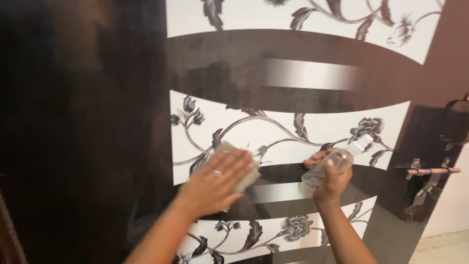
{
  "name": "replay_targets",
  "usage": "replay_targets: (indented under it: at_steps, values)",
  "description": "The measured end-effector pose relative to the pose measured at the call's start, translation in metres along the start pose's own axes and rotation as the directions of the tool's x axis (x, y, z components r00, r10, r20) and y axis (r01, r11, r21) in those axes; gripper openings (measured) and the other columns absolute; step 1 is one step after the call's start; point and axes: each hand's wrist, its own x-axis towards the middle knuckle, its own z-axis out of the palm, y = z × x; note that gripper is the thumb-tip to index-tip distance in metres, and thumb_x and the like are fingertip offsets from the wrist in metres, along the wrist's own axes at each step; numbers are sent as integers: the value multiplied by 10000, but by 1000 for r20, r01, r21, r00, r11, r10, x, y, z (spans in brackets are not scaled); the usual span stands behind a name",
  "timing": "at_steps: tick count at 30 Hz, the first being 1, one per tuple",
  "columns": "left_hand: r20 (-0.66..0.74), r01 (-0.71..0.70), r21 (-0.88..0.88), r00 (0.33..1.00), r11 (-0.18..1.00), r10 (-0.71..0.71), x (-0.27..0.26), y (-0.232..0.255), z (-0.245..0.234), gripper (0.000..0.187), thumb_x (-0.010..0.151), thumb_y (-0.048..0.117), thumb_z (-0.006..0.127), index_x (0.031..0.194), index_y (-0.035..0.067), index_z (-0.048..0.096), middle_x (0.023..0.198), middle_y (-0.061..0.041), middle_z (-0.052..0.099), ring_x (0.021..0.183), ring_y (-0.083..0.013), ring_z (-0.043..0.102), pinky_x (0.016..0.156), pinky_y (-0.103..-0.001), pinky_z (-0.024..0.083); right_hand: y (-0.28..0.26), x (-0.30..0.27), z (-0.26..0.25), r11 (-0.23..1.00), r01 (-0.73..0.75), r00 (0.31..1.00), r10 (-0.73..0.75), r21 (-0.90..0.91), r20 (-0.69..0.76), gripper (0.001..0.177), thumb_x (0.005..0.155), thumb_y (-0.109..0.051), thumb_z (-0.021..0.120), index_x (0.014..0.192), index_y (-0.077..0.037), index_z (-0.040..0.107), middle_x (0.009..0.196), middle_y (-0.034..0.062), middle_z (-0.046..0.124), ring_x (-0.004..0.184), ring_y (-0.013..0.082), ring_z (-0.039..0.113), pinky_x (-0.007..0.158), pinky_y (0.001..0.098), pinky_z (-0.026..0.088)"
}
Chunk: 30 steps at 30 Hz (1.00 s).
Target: The person sprays a clear liquid onto a dark brown door with white floral decals and wipes the surface with a cloth. The person repeatedly sprays and wipes the same areas of the door throughout the clip.
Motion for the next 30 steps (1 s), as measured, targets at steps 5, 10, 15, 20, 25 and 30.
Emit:
replay_targets:
  at_steps: [5, 10, 15, 20, 25, 30]
  values:
    - [-129, 335, 160, 940, 929, -316, -35, -66, -42, 819, 896, 585, 621, 1507, 49, 524, 1615, -167, 377, 1475, -346, 319, 1221, -594, 220, -1, -3, 2, 999, 0, 1000, 0, 32, -3, 445, 931, -291, 684, 1217, -15, 485, 982, 168, 608, 812, 271, 667, 797, 429, 601]
    - [-242, 478, 110, 863, 871, -443, 31, -73, -38, 834, 957, 556, 599, 1586, 31, 441, 1690, -158, 309, 1569, -357, 228, 1261, -557, 171, -1, -6, 10, 998, 17, 998, -14, 61, -59, 429, 944, -291, 687, 1199, -20, 474, 982, 166, 597, 808, 262, 647, 786, 433, 600]
    - [-178, 295, 150, 947, 944, -268, 79, -30, -9, 855, 984, 588, 542, 1625, 53, 361, 1716, -135, 240, 1592, -327, 171, 1291, -520, 104, 0, -7, 10, 999, 19, 998, -17, 28, -65, 422, 940, -292, 672, 1203, -19, 487, 979, 166, 605, 801, 259, 655, 784, 420, 597]
    - [-101, 53, 144, 994, 988, -39, 52, 11, 13, 823, 980, 607, 505, 1635, 136, 341, 1707, -109, 256, 1582, -286, 180, 1296, -492, 73, -1, -3, 4, 1000, -6, 1000, 7, 4, -16, 437, 933, -290, 676, 1209, -6, 491, 982, 166, 607, 812, 262, 664, 796, 425, 604]
    - [125, 222, -42, 968, 974, -216, -24, -4, -8, 845, 925, 606, 552, 1583, 111, 362, 1622, -123, 355, 1492, -312, 306, 1221, -521, 215, -2, -3, 3, 1000, 4, 1000, -4, 5, 0, 454, 923, -290, 678, 1225, -8, 489, 989, 170, 613, 819, 263, 663, 789, 428, 602]
    - [-183, 551, 204, 833, 809, -521, -39, -61, -46, 765, 984, 455, 584, 1579, 17, 387, 1656, -231, 342, 1530, -413, 315, 1229, -629, 223, 3, -4, 1, 999, 13, 1000, -12, 48, -12, 440, 936, -283, 679, 1216, -5, 486, 986, 173, 606, 826, 269, 659, 808, 431, 606]
